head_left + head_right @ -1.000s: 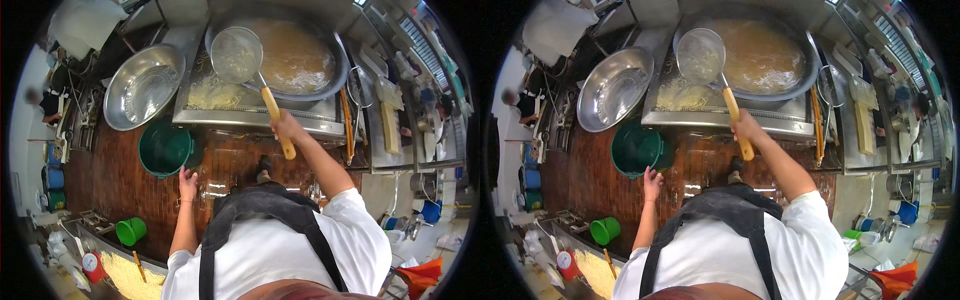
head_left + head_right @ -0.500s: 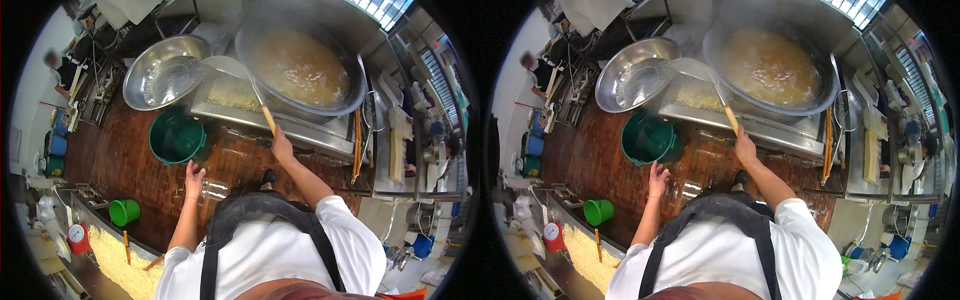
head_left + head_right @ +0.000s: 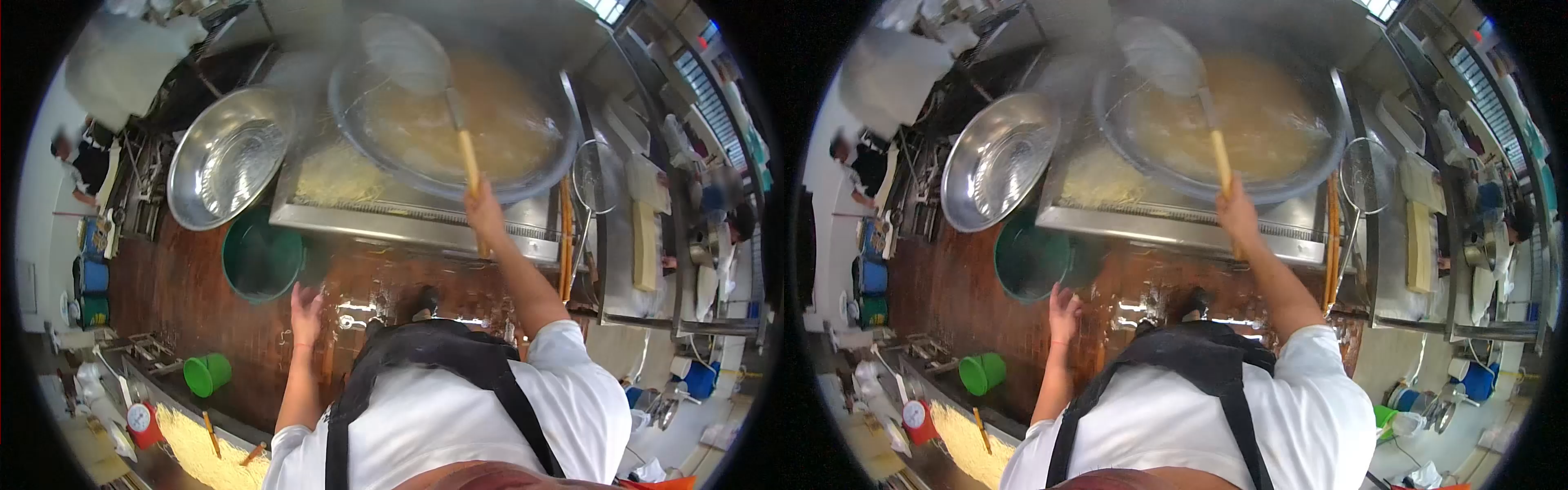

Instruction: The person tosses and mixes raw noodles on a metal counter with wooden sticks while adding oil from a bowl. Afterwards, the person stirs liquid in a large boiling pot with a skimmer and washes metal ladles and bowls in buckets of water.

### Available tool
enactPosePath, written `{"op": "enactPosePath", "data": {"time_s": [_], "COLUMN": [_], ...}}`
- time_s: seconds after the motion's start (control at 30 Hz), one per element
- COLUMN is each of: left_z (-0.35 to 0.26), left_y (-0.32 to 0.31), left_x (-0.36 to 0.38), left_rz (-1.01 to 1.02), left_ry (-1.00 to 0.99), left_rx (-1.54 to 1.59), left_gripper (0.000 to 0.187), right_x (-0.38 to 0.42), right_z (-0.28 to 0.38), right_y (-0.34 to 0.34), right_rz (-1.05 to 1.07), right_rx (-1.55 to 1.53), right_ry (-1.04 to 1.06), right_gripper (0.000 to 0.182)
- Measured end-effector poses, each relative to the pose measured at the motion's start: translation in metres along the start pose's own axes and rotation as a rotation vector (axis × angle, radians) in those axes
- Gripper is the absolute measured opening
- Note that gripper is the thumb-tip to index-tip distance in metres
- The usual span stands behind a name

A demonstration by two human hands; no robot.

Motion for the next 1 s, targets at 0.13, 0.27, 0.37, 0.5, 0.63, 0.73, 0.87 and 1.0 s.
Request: {"op": "enactPosePath", "data": {"time_s": [0.13,0.27,0.37,0.5,0.63,0.73,0.87,1.0], "left_z": [-0.003,-0.001,-0.001,-0.006,0.002,0.009,0.009,0.012], "left_y": [-0.023,-0.035,-0.038,-0.044,-0.043,-0.045,-0.045,-0.036], "left_x": [-0.004,0.000,0.001,-0.007,-0.018,-0.017,-0.017,-0.022], "left_rz": [-0.036,-0.064,-0.085,-0.127,-0.062,-0.066,-0.035,0.016], "left_ry": [0.034,0.089,0.104,0.124,0.088,0.082,0.111,0.056], "left_rx": [-0.031,-0.116,-0.088,-0.111,-0.129,-0.171,-0.147,-0.032], "left_gripper": [0.073,0.073,0.072,0.071,0.072,0.072,0.074,0.075], "right_x": [-0.102,-0.201,-0.242,-0.265,-0.241,-0.204,-0.175,-0.116], "right_z": [-0.075,-0.142,-0.171,-0.232,-0.253,-0.245,-0.218,-0.177], "right_y": [0.088,0.159,0.194,0.181,0.126,0.094,0.062,0.031], "right_rz": [-0.175,-0.248,-0.265,-0.099,0.067,0.352,0.561,0.546], "right_rx": [0.160,0.398,0.434,0.528,0.454,0.400,0.318,-0.003], "right_ry": [-0.047,-0.181,-0.353,-0.412,-0.416,-0.525,-0.362,-0.376], "right_gripper": [0.049,0.037,0.032,0.031,0.028,0.024,0.014,0.013]}}
Point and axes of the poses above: each hand's wrist, its own x-axis away from the middle knuckle, its own y-axis out of the back of the hand, z = x × y, the point moved 7 cm from there along -x, towards the middle knuckle, and after that the axes turned 4 degrees about z, right-handed, at the moved point
